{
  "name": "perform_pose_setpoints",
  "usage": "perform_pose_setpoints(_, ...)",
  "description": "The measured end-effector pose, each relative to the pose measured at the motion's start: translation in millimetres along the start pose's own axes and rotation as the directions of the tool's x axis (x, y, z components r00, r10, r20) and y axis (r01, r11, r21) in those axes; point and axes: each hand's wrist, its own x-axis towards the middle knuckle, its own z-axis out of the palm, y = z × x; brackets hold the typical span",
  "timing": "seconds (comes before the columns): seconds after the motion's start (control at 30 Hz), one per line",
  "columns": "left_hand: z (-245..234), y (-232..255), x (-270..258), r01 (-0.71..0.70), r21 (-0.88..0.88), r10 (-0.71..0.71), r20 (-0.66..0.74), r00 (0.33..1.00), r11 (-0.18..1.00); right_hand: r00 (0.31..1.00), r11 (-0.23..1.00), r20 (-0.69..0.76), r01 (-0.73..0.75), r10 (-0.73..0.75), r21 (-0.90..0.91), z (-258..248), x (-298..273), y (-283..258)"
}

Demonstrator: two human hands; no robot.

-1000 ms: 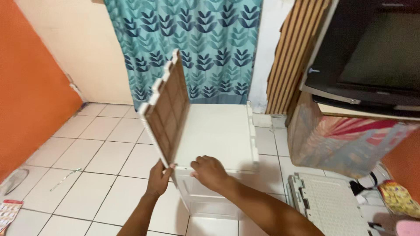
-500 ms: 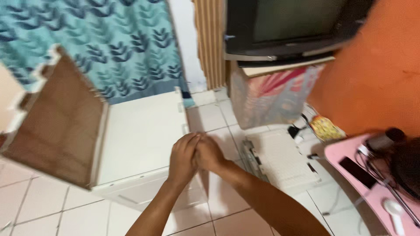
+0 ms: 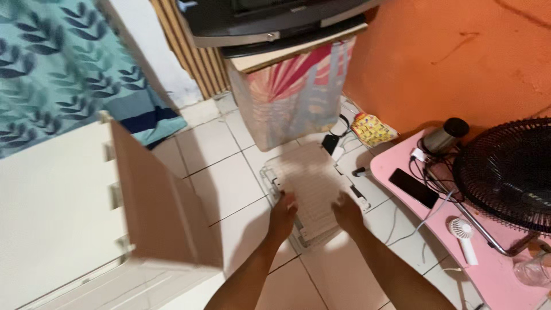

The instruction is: The person assembles a plastic storage cabinet on the floor, fitting side panels, drawer fronts, and a brown front panel into the frame, then attaching the top lid and pressing panels into place by hand.

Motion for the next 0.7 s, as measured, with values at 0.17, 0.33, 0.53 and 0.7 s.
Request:
perform_pose_setpoints(0.17, 64.0, -92.4, -14.0, 0.417, -0.192, -0.398, 0.130, 0.908, 0.888, 0.816, 0.764, 0.274, -0.575, 0.508, 0.294, 28.5, -15.4, 80.7)
perform_pose_setpoints(0.33, 83.3, -92.2, -36.2, 0.654, -0.041, -0.640, 0.167, 0.750, 0.756, 0.621, 0.355, 0.425, -0.754, 0.658, 0.553, 65.5, -29.9, 90.5)
perform_pose_setpoints(0.53, 75.8, -70.6, -40.8, 0.545, -0.332, -0.505, 0.206, 0.838, 0.770, 0.660, 0.304, 0.325, -0.654, 0.678, 0.693, 75.9, -26.5, 79.1)
perform_pose_setpoints(0.7, 66.1, -46.5, -33.3, 0.606, -0.238, -0.585, 0.161, 0.795, 0.759, 0.798, 0.289, 0.256, -0.466, 0.545, 0.836, 65.7, -23.2, 51.4)
